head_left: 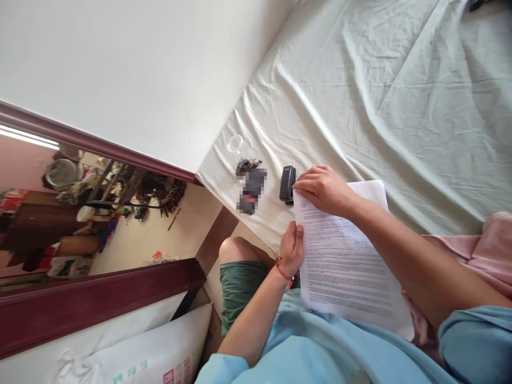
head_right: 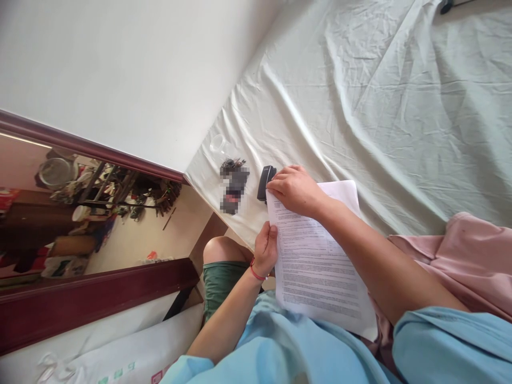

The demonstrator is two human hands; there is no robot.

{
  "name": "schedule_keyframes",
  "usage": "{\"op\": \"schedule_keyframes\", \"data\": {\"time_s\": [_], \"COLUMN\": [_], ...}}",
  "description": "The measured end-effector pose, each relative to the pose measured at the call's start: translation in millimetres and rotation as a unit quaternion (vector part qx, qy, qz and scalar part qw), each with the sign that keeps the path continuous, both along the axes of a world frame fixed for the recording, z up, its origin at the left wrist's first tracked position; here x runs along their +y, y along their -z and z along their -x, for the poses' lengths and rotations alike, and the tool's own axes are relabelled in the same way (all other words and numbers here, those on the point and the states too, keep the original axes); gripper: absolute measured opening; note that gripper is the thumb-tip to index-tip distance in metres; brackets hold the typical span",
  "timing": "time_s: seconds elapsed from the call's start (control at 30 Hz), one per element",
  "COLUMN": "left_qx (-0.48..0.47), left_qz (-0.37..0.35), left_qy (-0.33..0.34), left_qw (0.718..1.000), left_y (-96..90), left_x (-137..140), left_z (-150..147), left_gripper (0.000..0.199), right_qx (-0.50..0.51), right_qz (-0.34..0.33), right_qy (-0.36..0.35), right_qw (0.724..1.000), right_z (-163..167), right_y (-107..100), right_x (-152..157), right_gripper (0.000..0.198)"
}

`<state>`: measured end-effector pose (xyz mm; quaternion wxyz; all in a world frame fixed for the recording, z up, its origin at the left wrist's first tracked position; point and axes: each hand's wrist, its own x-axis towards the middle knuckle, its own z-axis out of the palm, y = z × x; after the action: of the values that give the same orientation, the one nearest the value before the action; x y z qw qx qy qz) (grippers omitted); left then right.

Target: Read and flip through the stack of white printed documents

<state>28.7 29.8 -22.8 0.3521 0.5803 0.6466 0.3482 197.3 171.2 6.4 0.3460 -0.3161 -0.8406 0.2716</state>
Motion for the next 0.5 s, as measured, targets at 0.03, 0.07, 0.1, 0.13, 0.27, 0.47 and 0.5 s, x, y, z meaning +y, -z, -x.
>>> {"op": "schedule_keyframes", "data": {"time_s": [0.03, 0.07, 0.1, 0.13, 0.27, 0.47, 0.5], "left_qx": [0.003, 0.008, 0.013, 0.018, 0.024, 0.019, 0.017], "left_qz": [-0.002, -0.004, -0.005, -0.005, -0.002, 0.013, 0.018], "left_qy": [0.000, 0.000, 0.001, 0.002, 0.007, -0.008, -0.009], "left_qw": [1.000, 1.000, 1.000, 1.000, 1.000, 1.000, 1.000], "left_y": [-0.5, -1.0, -1.4, -1.7, -2.0, -0.1, 0.3], "left_x": [0.0, 0.0, 0.1, 0.2, 0.7, -0.7, -1.2], "left_z": [-0.4, -0.8, -1.2, -1.6, -2.6, -3.2, -3.2], "left_gripper": [0.057, 0.057, 0.057, 0.057, 0.058, 0.059, 0.059], "right_qx": [-0.002, -0.005, -0.008, -0.009, -0.004, 0.023, 0.026], "right_qz": [0.005, 0.012, 0.021, 0.031, 0.062, 0.078, 0.083], "right_qy": [0.000, 0.002, 0.004, 0.008, -0.002, -0.023, -0.023], "right_qw": [1.000, 1.000, 1.000, 0.999, 0.998, 0.996, 0.996], "right_z": [-0.1, -0.3, -0.5, -0.8, -2.8, -5.0, -4.9], "right_y": [-0.4, -0.7, -0.8, -0.8, 0.0, -1.5, -1.9], "right_x": [0.0, 0.1, 0.3, 0.6, 2.6, 4.0, 3.7], "right_gripper": [0.033, 0.032, 0.031, 0.029, 0.027, 0.029, 0.029]}}
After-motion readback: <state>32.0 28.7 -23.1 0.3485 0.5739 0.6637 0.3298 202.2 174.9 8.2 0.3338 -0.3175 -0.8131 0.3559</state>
